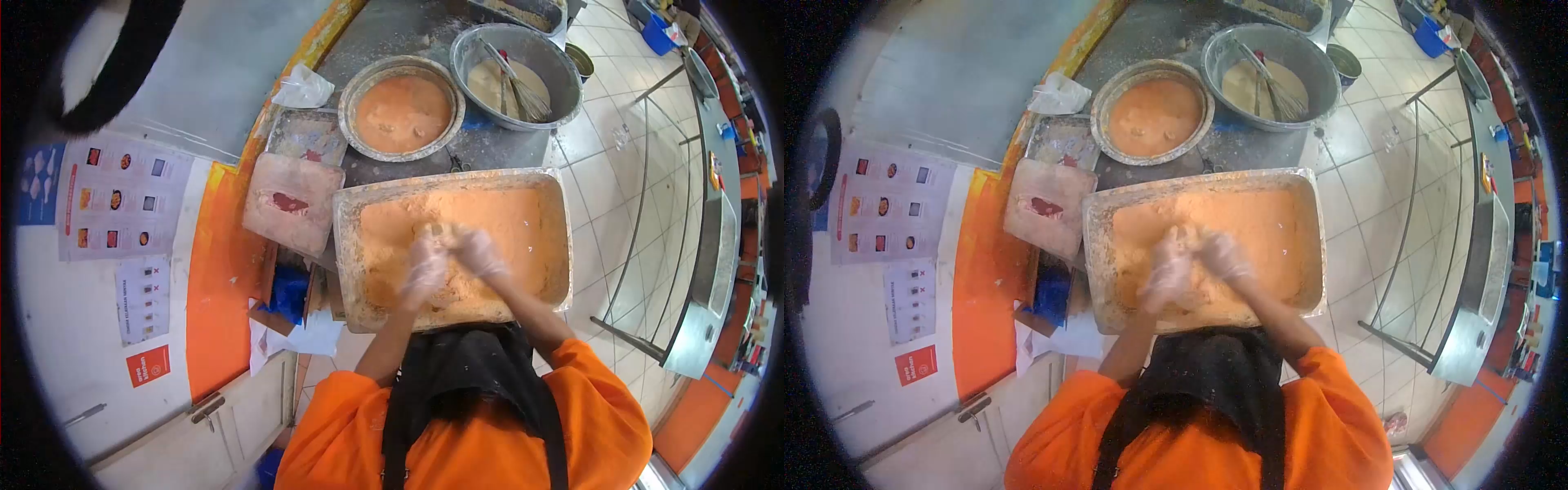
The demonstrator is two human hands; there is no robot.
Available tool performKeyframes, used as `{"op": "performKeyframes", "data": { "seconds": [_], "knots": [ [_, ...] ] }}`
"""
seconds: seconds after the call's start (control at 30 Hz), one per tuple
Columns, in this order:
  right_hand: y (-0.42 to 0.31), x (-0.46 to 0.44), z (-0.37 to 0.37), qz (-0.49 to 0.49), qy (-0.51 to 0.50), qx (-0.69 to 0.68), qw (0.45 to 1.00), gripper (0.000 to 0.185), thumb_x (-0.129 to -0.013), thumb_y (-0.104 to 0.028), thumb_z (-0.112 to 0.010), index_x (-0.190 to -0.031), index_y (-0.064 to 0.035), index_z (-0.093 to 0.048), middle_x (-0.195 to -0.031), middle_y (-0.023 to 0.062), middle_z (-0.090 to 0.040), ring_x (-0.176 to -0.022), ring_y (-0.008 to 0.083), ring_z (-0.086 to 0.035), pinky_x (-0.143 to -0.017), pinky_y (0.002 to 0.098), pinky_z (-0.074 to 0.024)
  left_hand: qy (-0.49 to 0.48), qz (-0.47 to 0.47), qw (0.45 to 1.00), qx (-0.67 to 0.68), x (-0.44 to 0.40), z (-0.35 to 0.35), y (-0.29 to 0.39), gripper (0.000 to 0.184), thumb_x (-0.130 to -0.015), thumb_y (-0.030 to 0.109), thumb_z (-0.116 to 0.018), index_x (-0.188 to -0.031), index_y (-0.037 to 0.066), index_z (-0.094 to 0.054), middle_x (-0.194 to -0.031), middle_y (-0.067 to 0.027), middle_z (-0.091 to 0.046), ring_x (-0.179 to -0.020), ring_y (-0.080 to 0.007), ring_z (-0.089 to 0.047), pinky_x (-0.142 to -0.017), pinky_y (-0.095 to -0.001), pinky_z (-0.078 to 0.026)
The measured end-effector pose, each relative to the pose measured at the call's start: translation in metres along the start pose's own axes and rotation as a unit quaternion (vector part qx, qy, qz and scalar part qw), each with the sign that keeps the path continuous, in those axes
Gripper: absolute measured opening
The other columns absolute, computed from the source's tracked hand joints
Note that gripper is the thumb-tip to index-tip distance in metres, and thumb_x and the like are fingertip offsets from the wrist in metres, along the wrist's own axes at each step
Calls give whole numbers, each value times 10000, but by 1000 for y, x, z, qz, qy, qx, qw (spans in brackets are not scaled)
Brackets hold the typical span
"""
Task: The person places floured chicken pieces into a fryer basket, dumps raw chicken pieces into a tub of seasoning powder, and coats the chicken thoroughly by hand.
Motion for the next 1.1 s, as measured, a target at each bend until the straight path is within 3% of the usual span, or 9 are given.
{"op": "performKeyframes", "data": {
  "seconds": [0.13, 0.2, 0.33, 0.47, 0.63, 0.77, 0.83, 1.03, 1.1],
  "knots": [
    [11, -11, 3, 7, 105, -54, 993, 268, -840, -355, -668, -890, -93, -692, -752, 138, -685, -695, 289, -682, -623, 415, -518, -22, -17, 988, 155, -23, 6, -15, 337, -903, 253, -642, -1093, -21, -592, -834, -122, -664, -713, -192, -624, -623, -330, -502],
    [-28, -6, 70, -37, 98, -135, 985, 301, -868, -394, -649, -1011, -139, -720, -855, 162, -693, -750, 316, -672, -692, 391, -528, -37, 119, 921, 368, -32, 20, -23, 311, -938, 212, -605, -1150, -15, -593, -909, -91, -658, -762, -167, -632, -658, -308, -516],
    [-53, -115, 118, 130, 246, -95, 956, 273, -916, -351, -585, -970, -114, -707, -892, 157, -695, -819, 304, -678, -719, 399, -522, -16, 137, 902, 410, -56, 108, 43, 299, -894, 204, -686, -1115, 5, -655, -940, -60, -687, -775, -111, -634, -672, -267, -521],
    [-62, -264, 124, -39, 135, 47, 989, 354, -874, -365, -567, -944, -54, -719, -996, 166, -697, -974, 332, -661, -857, 403, -519, 61, 102, 960, 254, -103, 132, 47, 276, -871, 193, -715, -1075, 11, -680, -919, -31, -695, -748, -91, -627, -636, -250, -510],
    [-40, -354, 102, 85, 192, 121, 970, 319, -835, -337, -586, -894, -61, -734, -890, 131, -713, -843, 296, -677, -761, 383, -517, 103, 27, 978, 177, -183, 128, 40, 324, -838, 320, -711, -971, 24, -699, -792, -124, -702, -709, -206, -663, -650, -338, -520],
    [-50, -286, 138, 19, 153, -196, 968, 311, -846, -360, -572, -791, -98, -730, -722, 83, -674, -679, 194, -626, -660, 343, -486, 52, 53, 997, -13, -233, 125, 43, 359, -803, 324, -697, -1033, 49, -690, -890, -175, -701, -817, -316, -683, -723, -403, -529],
    [-47, -231, 154, 83, 84, -147, 982, 325, -868, -406, -562, -891, -115, -706, -903, 192, -675, -803, 367, -640, -729, 407, -506, 15, 57, 993, -99, -266, 114, 26, 371, -796, 313, -688, -1064, 57, -683, -948, -182, -699, -884, -337, -679, -768, -417, -527],
    [-8, -61, 89, 125, -256, -31, 958, 382, -843, -472, -627, -982, -128, -718, -855, 150, -698, -794, 322, -672, -737, 397, -523, 130, -51, 985, -101, -209, 146, 45, 309, -832, 309, -655, -953, 25, -663, -932, -238, -660, -888, -385, -646, -773, -458, -507],
    [5, -18, 41, 80, -234, 107, 963, 463, -821, -503, -641, -1008, -86, -711, -902, 167, -697, -826, 338, -674, -777, 396, -535, 138, -106, 982, -70, -176, 125, 5, 291, -839, 281, -654, -1014, 49, -648, -893, -223, -655, -843, -359, -644, -763, -442, -503]
  ]
}}
Point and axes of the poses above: each hand's wrist, its own x-axis away from the middle knuckle, its own z-axis out of the back of the hand, y = z × x, the point moved 1 cm from there along -x, towards the middle knuckle
